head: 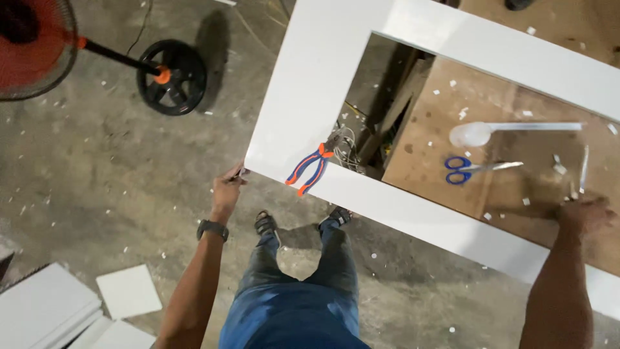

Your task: The recorder applies plastic trim pieces and glue to the edges of a white furniture panel with a rectangular cutout.

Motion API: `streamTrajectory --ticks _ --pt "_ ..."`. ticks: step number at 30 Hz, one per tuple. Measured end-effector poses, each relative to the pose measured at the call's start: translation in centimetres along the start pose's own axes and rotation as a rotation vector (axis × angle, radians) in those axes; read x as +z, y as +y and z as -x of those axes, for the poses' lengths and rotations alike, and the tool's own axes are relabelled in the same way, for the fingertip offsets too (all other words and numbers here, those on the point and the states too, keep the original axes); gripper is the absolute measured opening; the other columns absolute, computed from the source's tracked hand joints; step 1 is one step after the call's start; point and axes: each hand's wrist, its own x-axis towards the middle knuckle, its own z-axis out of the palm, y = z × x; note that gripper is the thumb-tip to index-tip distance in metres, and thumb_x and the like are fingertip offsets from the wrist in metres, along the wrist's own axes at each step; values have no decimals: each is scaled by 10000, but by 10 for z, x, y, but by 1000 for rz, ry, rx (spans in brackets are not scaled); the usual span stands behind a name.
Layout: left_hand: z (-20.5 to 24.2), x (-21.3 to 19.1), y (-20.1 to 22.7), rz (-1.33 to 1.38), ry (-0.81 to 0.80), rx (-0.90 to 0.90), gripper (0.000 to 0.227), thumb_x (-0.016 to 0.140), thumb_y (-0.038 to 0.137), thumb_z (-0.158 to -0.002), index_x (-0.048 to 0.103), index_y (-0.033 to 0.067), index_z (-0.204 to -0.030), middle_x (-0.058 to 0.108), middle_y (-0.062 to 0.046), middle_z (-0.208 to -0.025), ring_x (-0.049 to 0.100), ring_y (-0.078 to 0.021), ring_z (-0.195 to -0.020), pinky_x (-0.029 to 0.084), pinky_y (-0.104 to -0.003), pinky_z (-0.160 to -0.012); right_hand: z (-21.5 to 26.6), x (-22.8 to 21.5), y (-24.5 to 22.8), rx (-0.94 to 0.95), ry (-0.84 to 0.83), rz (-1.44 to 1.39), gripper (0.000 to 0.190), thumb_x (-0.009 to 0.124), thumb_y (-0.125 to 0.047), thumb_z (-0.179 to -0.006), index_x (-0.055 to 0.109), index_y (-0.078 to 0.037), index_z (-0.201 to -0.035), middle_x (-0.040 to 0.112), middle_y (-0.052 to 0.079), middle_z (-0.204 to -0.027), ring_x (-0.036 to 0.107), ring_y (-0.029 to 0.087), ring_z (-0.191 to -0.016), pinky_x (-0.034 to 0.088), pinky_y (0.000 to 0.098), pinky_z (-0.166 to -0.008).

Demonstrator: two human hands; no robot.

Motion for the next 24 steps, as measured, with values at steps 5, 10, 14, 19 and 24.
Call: streamTrajectory --ticks 5,10,14,19,24 --pt "2 3 1 -27 41 -28 607 474 -179 -891 715 119 -1363 731 -40 -1235 539 -130 -829 575 -278 -822 17 3 14 75 154 -495 291 725 -137 -1004 546 64 -1114 614 169 -1027 598 272 -841 543 477 -651" --pt "-4 3 -1 -4 52 58 533 492 -160 -915 727 108 -1311 735 -52 -1222 615 -114 -918 566 -290 -773 37 0 25 146 281 -848 267 742 -121 -985 561 54 -1074 658 115 -969 624 237 -777 568 414 -631" --pt "5 9 24 83 79 -18 468 516 -148 -898 725 84 -1247 735 -31 -1205 708 -103 -978 620 -293 -783 84 -73 -57 248 397 -1161 271 749 -176 -983 542 -32 -1082 641 46 -833 580 178 -670 526 326 -574" --pt "8 13 25 25 145 -84 473 501 -161 -885 742 52 -1232 761 -76 -1119 697 -169 -817 559 -287 -755 230 -161 -184 549 82 -1909 432 431 -409 -1096 601 -12 -1117 590 86 -831 560 208 -697 517 333 -665" --pt "-10 13 -18 109 161 -12 354 488 -190 -862 692 -11 -1088 700 -109 -989 666 -179 -789 598 -318 -738 357 -189 -323 295 -351 -2222 415 438 -423 -1046 594 -87 -1234 665 101 -1148 667 206 -891 612 403 -918"
